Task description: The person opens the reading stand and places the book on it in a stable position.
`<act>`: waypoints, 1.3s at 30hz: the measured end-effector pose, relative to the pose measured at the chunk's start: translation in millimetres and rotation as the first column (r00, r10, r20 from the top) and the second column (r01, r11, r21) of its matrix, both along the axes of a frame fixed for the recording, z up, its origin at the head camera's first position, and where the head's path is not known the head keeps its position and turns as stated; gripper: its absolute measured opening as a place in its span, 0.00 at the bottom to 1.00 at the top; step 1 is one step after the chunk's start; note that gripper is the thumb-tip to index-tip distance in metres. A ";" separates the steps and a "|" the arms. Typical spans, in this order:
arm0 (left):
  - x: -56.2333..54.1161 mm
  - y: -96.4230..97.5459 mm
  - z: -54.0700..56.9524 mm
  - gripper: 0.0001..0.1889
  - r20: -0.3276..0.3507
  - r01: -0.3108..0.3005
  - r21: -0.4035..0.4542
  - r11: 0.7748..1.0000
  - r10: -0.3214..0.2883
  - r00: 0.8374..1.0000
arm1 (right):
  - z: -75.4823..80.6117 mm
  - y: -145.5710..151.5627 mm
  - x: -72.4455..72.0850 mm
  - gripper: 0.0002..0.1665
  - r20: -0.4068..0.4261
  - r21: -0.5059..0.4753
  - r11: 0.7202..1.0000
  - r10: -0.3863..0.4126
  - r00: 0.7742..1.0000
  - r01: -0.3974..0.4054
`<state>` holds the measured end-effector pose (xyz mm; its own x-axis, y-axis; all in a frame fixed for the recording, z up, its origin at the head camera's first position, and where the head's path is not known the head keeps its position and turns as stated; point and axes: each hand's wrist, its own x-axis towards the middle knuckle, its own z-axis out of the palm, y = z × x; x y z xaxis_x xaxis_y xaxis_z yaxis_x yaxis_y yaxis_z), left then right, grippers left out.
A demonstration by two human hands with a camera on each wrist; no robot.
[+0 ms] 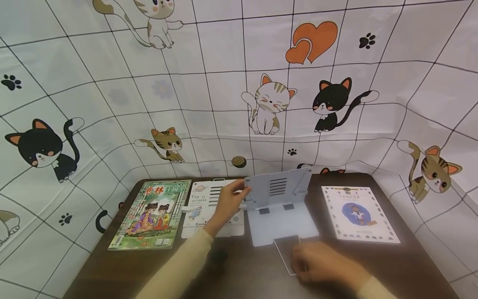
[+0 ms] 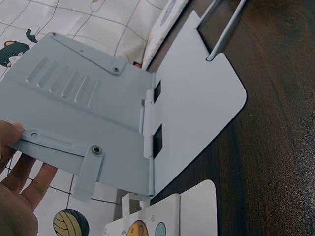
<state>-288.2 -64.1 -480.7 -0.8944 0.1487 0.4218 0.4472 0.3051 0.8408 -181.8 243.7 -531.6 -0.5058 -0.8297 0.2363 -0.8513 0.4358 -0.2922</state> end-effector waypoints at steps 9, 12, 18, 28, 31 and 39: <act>-0.6 0.3 -2.2 0.06 -0.020 0.012 -0.017 1.000 -0.013 1.000 | 5.7 -6.7 3.9 0.21 -0.019 0.029 0.999 -0.034 0.999 0.034; -0.7 0.7 -2.3 0.04 -0.028 0.020 0.003 1.000 -0.020 0.999 | 14.6 -8.3 4.8 0.20 0.011 0.029 0.999 -0.045 0.999 0.044; -2.3 2.3 -1.4 0.04 -0.030 0.021 0.017 1.000 -0.020 0.999 | 28.7 -8.2 0.5 0.23 0.079 -0.048 0.996 -0.067 0.995 0.071; -2.1 11.1 1.3 0.11 -0.009 0.039 -0.008 0.999 -0.039 0.999 | 49.0 -10.7 -19.4 0.19 0.183 -0.251 0.957 -0.101 0.978 0.146; -3.5 11.8 1.0 0.12 -0.012 0.036 -0.012 0.999 -0.036 0.999 | 50.7 -11.0 -25.6 0.18 0.186 -0.322 0.929 -0.129 0.974 0.184; -7.8 9.3 -1.0 0.13 -0.019 0.076 -0.012 0.997 -0.076 0.997 | 47.4 -11.2 -35.7 0.05 0.284 -0.371 0.852 -0.274 0.919 0.369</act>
<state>-295.9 -54.7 -481.7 -0.8718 0.2204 0.4374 0.4860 0.2789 0.8283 -217.5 232.5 -484.2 -0.8038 -0.4632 0.3732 -0.5806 0.4744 -0.6617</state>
